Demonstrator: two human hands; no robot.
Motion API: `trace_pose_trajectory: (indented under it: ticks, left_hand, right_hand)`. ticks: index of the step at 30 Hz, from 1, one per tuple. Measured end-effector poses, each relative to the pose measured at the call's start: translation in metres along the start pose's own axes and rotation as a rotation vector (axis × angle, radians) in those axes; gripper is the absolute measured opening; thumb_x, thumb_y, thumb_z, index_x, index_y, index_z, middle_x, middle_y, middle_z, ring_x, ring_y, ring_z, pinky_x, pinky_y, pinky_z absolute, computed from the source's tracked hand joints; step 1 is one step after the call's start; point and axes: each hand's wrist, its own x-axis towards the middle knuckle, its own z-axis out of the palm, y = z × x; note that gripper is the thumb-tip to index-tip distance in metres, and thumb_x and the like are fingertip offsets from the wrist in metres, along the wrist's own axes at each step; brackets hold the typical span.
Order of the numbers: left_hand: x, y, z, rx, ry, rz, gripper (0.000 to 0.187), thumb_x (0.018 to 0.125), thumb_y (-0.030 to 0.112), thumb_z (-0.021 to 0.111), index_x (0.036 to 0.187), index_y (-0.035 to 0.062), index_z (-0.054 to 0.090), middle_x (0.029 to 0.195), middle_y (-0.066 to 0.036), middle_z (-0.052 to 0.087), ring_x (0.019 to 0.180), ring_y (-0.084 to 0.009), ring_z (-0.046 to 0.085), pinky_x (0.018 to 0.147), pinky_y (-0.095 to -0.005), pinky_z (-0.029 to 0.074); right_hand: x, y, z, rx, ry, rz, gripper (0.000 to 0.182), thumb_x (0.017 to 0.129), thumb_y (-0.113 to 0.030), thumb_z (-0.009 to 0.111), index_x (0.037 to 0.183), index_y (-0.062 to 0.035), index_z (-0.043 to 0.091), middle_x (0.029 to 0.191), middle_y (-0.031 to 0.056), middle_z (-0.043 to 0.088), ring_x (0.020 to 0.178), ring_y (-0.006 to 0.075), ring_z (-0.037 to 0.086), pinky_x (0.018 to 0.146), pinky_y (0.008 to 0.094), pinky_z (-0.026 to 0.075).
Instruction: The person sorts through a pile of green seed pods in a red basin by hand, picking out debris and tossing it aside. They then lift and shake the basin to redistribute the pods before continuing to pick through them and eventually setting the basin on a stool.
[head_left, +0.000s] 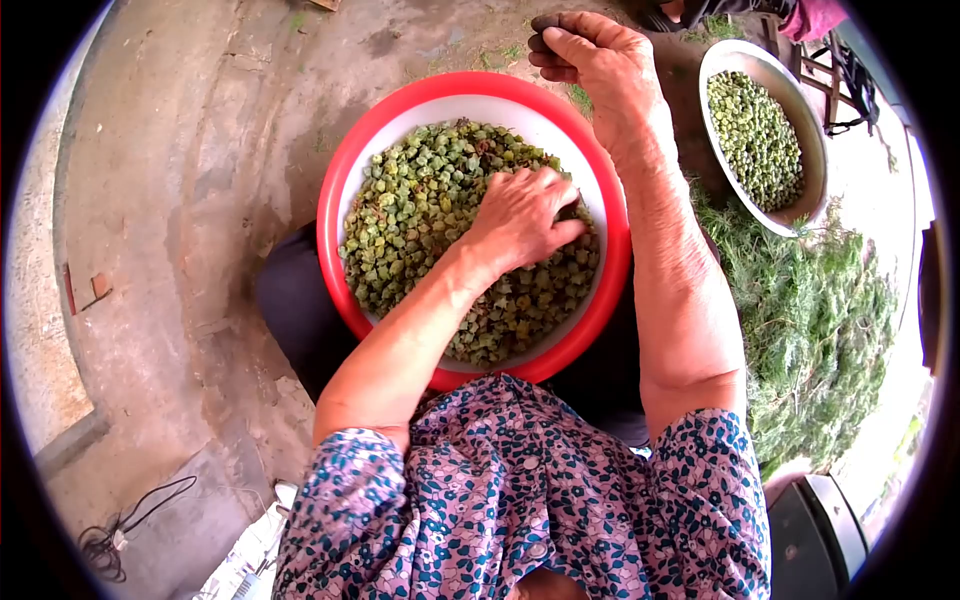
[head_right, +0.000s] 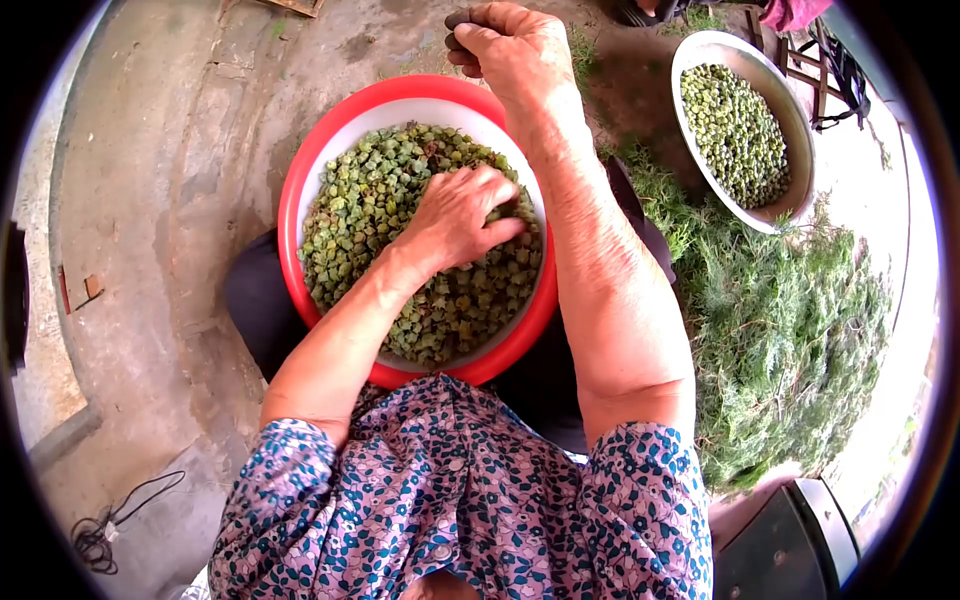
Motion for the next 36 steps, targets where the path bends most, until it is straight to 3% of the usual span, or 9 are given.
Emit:
trace_pose_trajectory:
  ticks: [3,13,16,19,21,23,25,29,36]
  left_hand:
    - [-0.027,-0.004,-0.017,-0.029,-0.109,0.032,0.028,0.079,0.021,0.068,0.103,0.0102,0.06,0.106,-0.008,0.057,0.105,-0.0257,0.053,0.095,-0.0425,0.035]
    - [-0.095,-0.009,-0.063,0.125,0.084,0.141,0.025,0.074,0.025,0.071,0.093,0.0092,0.068,0.109,-0.007,0.062,0.106,-0.0251,0.055,0.102,-0.0457,0.031]
    - [-0.063,-0.01,-0.059,-0.049,0.149,0.074,0.027,0.075,0.03,0.072,0.09,0.0071,0.069,0.102,-0.007,0.065,0.098,-0.0252,0.059,0.095,-0.0429,0.038]
    - [-0.012,-0.021,-0.013,-0.389,0.23,0.087,0.017,0.078,0.019,0.068,0.09,0.0063,0.069,0.098,-0.006,0.066,0.094,-0.0236,0.06,0.09,-0.0375,0.041]
    - [0.018,-0.016,-0.003,0.02,0.284,0.185,0.015,0.08,0.017,0.067,0.09,0.0067,0.069,0.093,-0.007,0.066,0.091,-0.0226,0.062,0.085,-0.0364,0.045]
    - [0.026,-0.024,0.011,-0.021,0.333,0.255,0.016,0.08,0.019,0.067,0.092,0.008,0.069,0.093,-0.007,0.065,0.092,-0.0231,0.062,0.084,-0.0364,0.047]
    - [0.026,-0.021,0.007,-0.189,0.086,0.128,0.019,0.08,0.021,0.067,0.095,0.0087,0.068,0.098,-0.007,0.064,0.098,-0.0222,0.06,0.086,-0.0364,0.046]
    - [0.023,0.001,0.02,0.018,0.124,-0.148,0.031,0.076,0.035,0.071,0.1,0.0148,0.068,0.101,-0.005,0.062,0.097,-0.0225,0.058,0.086,-0.0419,0.037]
    - [0.005,-0.021,0.013,0.156,0.083,-0.05,0.017,0.075,0.019,0.06,0.091,0.0146,0.066,0.089,-0.002,0.063,0.089,-0.0199,0.055,0.077,-0.0397,0.039]
  right_hand:
    - [0.004,0.008,-0.01,-0.049,-0.048,-0.068,0.019,0.088,-0.008,0.061,0.102,0.0024,0.065,0.086,0.0112,0.068,0.077,0.0183,0.066,0.074,0.0288,0.053]
    - [-0.003,-0.004,0.003,0.012,-0.044,-0.012,0.011,0.088,-0.002,0.057,0.092,0.0048,0.064,0.076,0.0072,0.065,0.065,0.0123,0.059,0.059,0.0252,0.048]
    - [-0.001,-0.004,0.004,0.024,-0.034,-0.011,0.011,0.088,-0.002,0.057,0.092,0.0049,0.064,0.076,0.0073,0.065,0.066,0.0123,0.059,0.06,0.0251,0.048]
    - [-0.003,-0.009,0.006,0.018,-0.001,0.001,0.011,0.088,-0.002,0.057,0.093,0.005,0.064,0.076,0.0075,0.065,0.066,0.0123,0.06,0.06,0.025,0.048]
    - [-0.003,-0.008,0.005,-0.005,0.017,0.013,0.012,0.089,-0.002,0.057,0.093,0.0049,0.065,0.076,0.0076,0.065,0.066,0.0123,0.06,0.06,0.0249,0.049]
    - [-0.002,-0.005,0.006,0.006,-0.027,-0.009,0.012,0.089,-0.002,0.056,0.093,0.0049,0.065,0.077,0.0078,0.065,0.066,0.0119,0.059,0.061,0.0245,0.048]
    - [-0.004,-0.007,0.007,-0.039,-0.036,-0.032,0.012,0.089,-0.002,0.057,0.092,0.0048,0.065,0.076,0.0073,0.065,0.065,0.0112,0.059,0.06,0.0243,0.047]
    - [-0.006,-0.007,0.013,-0.033,-0.085,-0.043,0.012,0.089,-0.003,0.057,0.091,0.005,0.065,0.073,0.0056,0.064,0.063,0.0102,0.056,0.059,0.0239,0.046]
    - [-0.007,-0.001,0.009,-0.052,-0.058,-0.025,0.011,0.088,-0.002,0.056,0.09,0.0047,0.065,0.071,0.0048,0.063,0.062,0.0099,0.055,0.058,0.0231,0.045]
